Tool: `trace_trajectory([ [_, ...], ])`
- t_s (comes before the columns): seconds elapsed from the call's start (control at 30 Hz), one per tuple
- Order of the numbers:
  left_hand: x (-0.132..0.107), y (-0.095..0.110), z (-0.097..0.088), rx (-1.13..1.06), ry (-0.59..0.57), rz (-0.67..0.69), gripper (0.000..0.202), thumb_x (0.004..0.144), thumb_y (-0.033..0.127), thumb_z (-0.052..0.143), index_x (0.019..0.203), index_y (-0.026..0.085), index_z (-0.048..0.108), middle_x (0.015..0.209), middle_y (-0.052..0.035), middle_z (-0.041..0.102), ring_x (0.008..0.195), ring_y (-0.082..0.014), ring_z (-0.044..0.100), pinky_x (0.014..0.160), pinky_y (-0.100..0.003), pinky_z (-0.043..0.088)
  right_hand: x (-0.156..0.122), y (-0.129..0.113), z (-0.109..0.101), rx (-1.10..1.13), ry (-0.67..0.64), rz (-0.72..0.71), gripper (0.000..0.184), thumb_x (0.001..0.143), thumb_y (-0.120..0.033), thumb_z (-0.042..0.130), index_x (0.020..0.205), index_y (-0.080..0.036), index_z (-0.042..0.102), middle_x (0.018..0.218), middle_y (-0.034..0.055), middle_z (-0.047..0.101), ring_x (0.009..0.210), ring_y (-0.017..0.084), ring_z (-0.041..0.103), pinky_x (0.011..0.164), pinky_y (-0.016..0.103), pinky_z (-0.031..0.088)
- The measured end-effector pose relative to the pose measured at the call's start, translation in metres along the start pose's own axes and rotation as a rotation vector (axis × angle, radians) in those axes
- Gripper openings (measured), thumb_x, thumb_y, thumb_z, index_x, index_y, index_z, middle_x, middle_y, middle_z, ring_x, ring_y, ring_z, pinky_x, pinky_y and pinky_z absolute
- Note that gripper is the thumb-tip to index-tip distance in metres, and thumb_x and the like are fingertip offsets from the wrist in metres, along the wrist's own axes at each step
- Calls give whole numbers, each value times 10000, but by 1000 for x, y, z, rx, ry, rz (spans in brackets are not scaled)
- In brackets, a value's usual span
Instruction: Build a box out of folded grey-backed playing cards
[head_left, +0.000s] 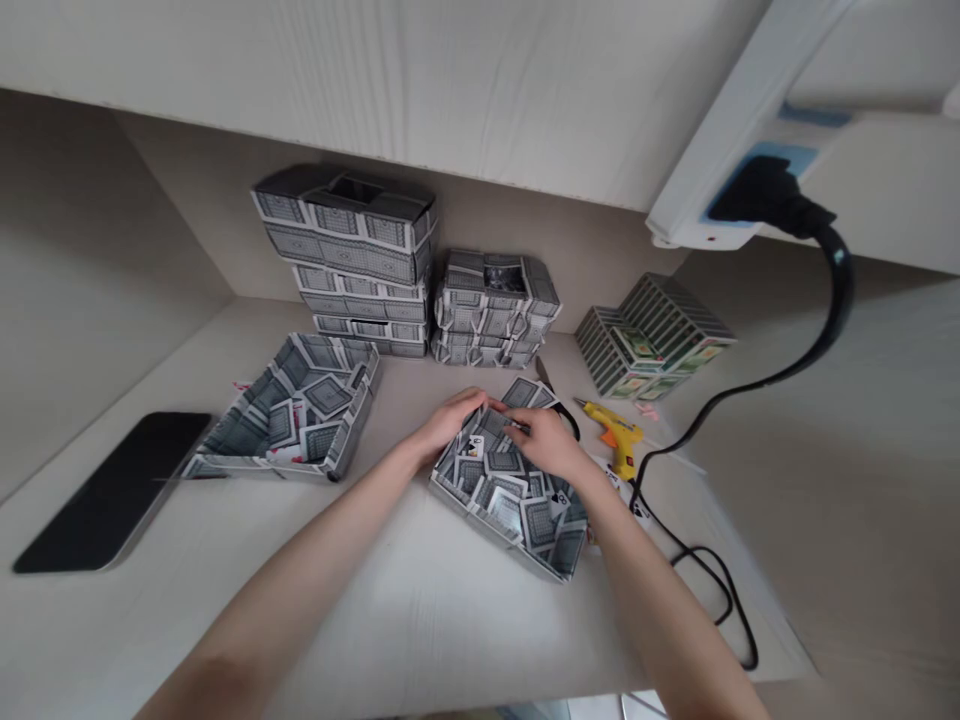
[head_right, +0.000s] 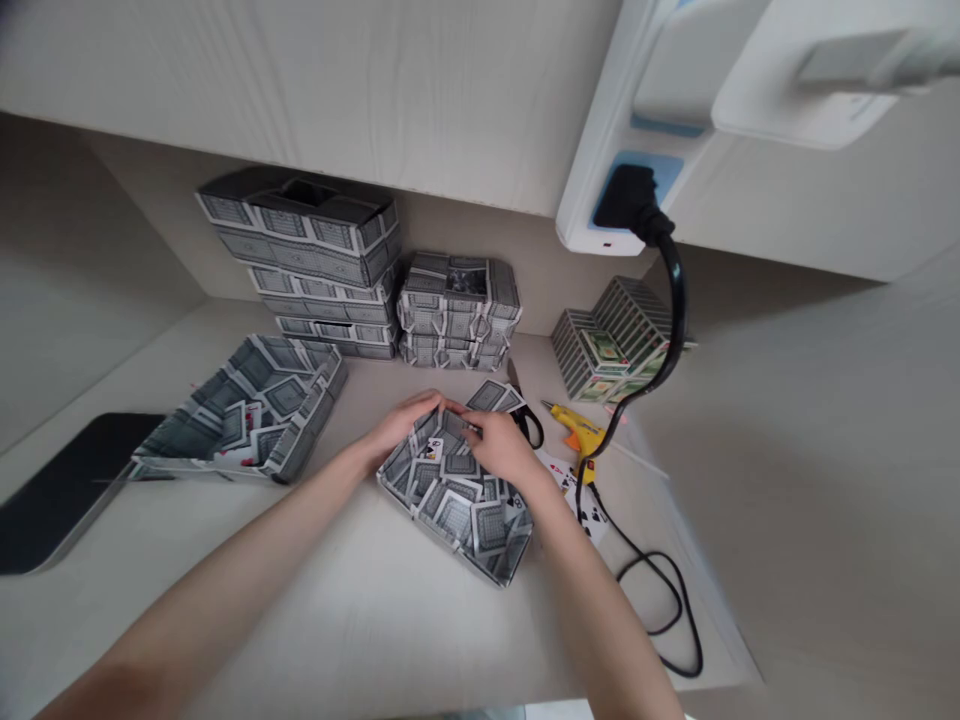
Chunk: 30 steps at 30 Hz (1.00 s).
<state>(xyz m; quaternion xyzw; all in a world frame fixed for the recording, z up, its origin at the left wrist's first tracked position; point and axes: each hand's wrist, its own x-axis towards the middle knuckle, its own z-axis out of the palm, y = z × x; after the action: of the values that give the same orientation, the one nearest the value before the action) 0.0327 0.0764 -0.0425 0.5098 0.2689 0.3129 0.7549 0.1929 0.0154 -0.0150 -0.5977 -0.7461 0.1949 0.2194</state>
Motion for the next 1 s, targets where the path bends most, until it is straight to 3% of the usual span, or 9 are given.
trace_trajectory([
  [0.1, 0, 3, -1, 13, -3, 49, 258, 741, 362, 511, 836, 141, 607, 921, -40, 634, 826, -152, 568, 743, -250, 416, -4, -6, -4, 0, 118, -33, 247, 756, -179, 498, 973, -204, 614, 948, 35, 656, 827, 164, 584, 750, 259, 412],
  [0.23, 1, 7, -6, 143, -37, 80, 233, 695, 223, 514, 870, 128, 635, 899, -40, 657, 888, -168, 570, 800, -252, 405, -16, -21, -10, -153, 332, -56, 164, 771, -171, 480, 851, -196, 621, 827, 55, 634, 860, 191, 541, 778, 300, 392],
  [0.33, 1, 11, -8, 295, -46, 100, 226, 672, 181, 486, 814, 125, 653, 868, -37, 672, 877, -171, 580, 801, -259, 415, -24, -31, -9, -189, 126, -25, 142, 770, -217, 507, 862, -212, 615, 843, 40, 634, 798, 176, 566, 712, 273, 406],
  [0.43, 1, 18, -8, 506, -25, 114, 238, 708, 242, 474, 810, 129, 658, 881, -42, 677, 855, -171, 591, 784, -260, 426, -28, -36, -5, -255, -71, 11, 252, 759, -277, 542, 1001, -227, 587, 960, 49, 631, 859, 188, 579, 726, 275, 404],
  [0.53, -3, 29, -6, 761, -20, 126, 269, 746, 296, 455, 838, 151, 662, 907, -36, 677, 861, -168, 593, 771, -247, 425, -28, -41, -1, -340, -130, 48, 339, 767, -280, 534, 1103, -237, 532, 1030, 64, 613, 915, 211, 571, 734, 292, 398],
  [0.73, -14, 44, -10, 1198, -47, 188, 271, 779, 248, 408, 866, 204, 661, 897, -8, 680, 824, -149, 589, 730, -221, 409, -25, -44, 2, -355, -264, 16, 319, 745, -271, 568, 1060, -223, 558, 1015, 70, 604, 912, 213, 565, 724, 280, 385],
  [0.87, -19, 49, -13, 1309, -39, 156, 289, 790, 222, 388, 894, 222, 657, 900, -5, 678, 830, -145, 587, 719, -215, 399, -23, -42, 2, -302, -314, -38, 345, 701, -280, 618, 1037, -216, 569, 1000, 61, 584, 879, 194, 556, 703, 265, 377],
  [1.0, -21, 51, -13, 1373, -16, 151, 289, 795, 222, 385, 887, 241, 659, 875, -7, 680, 807, -149, 592, 703, -222, 394, -20, -40, 0, -219, -294, -70, 230, 651, -238, 665, 869, -184, 611, 908, 49, 582, 809, 163, 543, 669, 246, 365],
])
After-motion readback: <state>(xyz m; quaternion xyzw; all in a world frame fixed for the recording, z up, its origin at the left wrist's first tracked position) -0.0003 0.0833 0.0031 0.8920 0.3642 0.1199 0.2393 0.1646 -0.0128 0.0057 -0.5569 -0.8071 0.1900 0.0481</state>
